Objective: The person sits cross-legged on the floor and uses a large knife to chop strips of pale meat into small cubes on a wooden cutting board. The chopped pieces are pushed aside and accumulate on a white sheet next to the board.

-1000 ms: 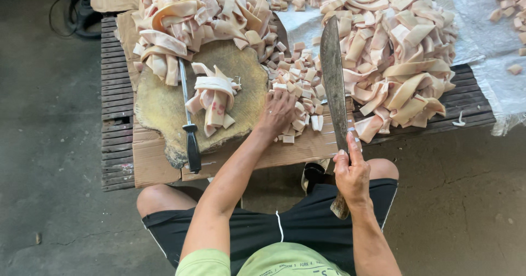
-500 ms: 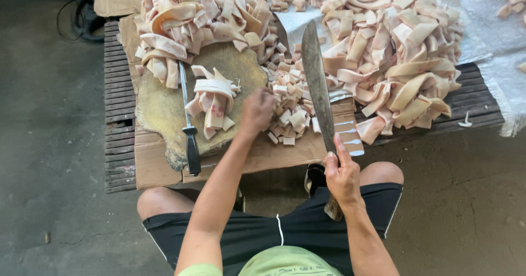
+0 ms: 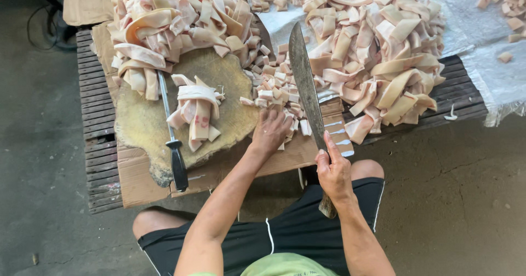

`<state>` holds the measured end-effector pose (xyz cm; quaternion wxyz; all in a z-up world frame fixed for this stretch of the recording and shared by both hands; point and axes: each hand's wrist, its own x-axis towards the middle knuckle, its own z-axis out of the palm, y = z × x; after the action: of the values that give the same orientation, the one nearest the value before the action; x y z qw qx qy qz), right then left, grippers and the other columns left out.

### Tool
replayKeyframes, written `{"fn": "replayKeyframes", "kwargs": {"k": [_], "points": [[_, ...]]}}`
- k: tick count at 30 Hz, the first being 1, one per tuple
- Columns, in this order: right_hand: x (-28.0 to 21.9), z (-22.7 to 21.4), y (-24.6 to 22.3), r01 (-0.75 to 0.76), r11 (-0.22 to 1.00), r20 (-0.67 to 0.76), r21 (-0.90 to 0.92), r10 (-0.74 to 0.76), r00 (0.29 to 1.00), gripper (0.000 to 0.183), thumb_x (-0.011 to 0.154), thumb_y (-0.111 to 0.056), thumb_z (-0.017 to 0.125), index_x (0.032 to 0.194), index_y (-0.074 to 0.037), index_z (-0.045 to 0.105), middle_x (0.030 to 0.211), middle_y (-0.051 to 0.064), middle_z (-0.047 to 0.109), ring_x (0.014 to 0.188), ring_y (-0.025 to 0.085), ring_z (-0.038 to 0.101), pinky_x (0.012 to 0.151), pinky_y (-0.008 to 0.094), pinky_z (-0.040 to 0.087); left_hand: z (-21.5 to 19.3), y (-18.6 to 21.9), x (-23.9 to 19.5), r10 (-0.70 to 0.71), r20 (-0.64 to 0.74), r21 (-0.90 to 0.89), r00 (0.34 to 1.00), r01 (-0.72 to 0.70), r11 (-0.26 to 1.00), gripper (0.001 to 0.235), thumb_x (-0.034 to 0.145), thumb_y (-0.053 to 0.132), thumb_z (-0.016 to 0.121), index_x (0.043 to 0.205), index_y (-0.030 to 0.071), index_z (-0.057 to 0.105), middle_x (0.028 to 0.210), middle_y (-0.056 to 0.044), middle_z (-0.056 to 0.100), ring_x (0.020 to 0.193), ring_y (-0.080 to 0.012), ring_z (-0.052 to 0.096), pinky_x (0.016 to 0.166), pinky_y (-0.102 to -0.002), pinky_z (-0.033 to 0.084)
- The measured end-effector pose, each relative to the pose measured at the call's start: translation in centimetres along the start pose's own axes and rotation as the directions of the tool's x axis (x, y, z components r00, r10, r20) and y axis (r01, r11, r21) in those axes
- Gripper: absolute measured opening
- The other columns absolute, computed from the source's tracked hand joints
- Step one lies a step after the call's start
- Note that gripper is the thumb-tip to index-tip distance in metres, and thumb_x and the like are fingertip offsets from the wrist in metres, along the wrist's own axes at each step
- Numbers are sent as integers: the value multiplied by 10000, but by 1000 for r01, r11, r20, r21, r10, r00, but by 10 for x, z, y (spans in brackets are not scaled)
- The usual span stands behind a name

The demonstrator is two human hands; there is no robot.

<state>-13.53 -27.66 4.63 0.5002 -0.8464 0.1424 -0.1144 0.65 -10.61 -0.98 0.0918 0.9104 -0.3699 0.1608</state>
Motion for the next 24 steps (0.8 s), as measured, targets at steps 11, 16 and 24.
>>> {"fn": "replayKeyframes", "kwargs": {"k": [11, 16, 24], "points": [[30, 11, -32, 95, 994, 64, 51, -98, 993, 516, 967, -21, 581, 1481, -47, 541, 757, 94, 695, 637, 154, 646, 627, 292, 548, -45, -55, -5, -596, 436, -816, 674, 576, 54, 379, 931, 171, 634, 1294, 66, 600, 1082, -108, 732, 982, -284, 715, 878, -430, 568], [11, 30, -37, 176, 980, 220, -92, -153, 964, 573, 932, 0, 614, 1492, -73, 519, 722, 186, 669, 635, 300, 671, 637, 375, 536, -55, -69, -45, -792, 213, -572, 572, 730, 373, 262, 899, 191, 694, 1099, 31, 750, 976, -237, 727, 897, -379, 711, 811, -466, 556], [-13, 53, -48, 532, 837, 208, -128, -502, 840, 603, 917, 30, 598, 1501, -61, 476, 917, 266, 677, 778, 440, 652, 675, 481, 519, -29, -83, -57, -743, 27, -618, 669, 596, 514, 244, 891, 106, 670, 1103, 20, 755, 945, -254, 719, 910, -424, 705, 819, -473, 547]]}}
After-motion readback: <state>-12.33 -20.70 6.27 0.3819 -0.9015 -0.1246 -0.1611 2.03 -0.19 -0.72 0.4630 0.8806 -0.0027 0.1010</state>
